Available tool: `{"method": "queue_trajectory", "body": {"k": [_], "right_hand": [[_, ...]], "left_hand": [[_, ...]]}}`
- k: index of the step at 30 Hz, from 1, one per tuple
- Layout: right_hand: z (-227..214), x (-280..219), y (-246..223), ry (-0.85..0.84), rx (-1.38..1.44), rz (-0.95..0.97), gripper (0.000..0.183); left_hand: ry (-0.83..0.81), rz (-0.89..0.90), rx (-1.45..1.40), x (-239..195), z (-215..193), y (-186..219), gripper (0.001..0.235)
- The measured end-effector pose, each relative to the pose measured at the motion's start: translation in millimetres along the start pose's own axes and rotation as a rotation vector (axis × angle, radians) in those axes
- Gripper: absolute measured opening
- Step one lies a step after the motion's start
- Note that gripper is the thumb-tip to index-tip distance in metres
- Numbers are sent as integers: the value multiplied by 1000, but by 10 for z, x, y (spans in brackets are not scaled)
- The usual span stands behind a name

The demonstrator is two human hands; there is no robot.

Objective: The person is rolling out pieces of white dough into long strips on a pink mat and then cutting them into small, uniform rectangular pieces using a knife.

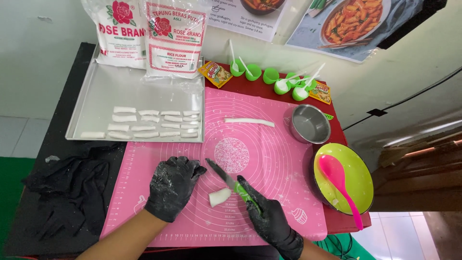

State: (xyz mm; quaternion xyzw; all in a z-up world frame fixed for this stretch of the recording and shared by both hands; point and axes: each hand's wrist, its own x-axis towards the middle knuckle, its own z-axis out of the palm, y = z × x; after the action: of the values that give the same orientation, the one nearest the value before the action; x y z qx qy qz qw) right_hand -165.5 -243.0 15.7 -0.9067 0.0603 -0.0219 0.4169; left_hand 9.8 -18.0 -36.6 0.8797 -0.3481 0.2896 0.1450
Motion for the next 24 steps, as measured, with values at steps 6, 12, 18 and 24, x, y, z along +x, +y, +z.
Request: {"method": "queue_trajectory", "body": {"k": [6, 12, 18, 24], "right_hand": [[-109, 123, 48, 188, -599, -196, 67], [-118, 216, 70, 280, -1006, -271, 69], [-247, 231, -162, 190, -982, -234, 66], [-559, 145, -372, 259, -725, -153, 78]], "left_hand": [[-241, -36, -400, 17, 64, -202, 29], [-51, 115, -164, -38, 96, -204, 21], [-41, 178, 109, 7, 8, -130, 17], [-203, -8, -164, 127, -77, -138, 24]]}}
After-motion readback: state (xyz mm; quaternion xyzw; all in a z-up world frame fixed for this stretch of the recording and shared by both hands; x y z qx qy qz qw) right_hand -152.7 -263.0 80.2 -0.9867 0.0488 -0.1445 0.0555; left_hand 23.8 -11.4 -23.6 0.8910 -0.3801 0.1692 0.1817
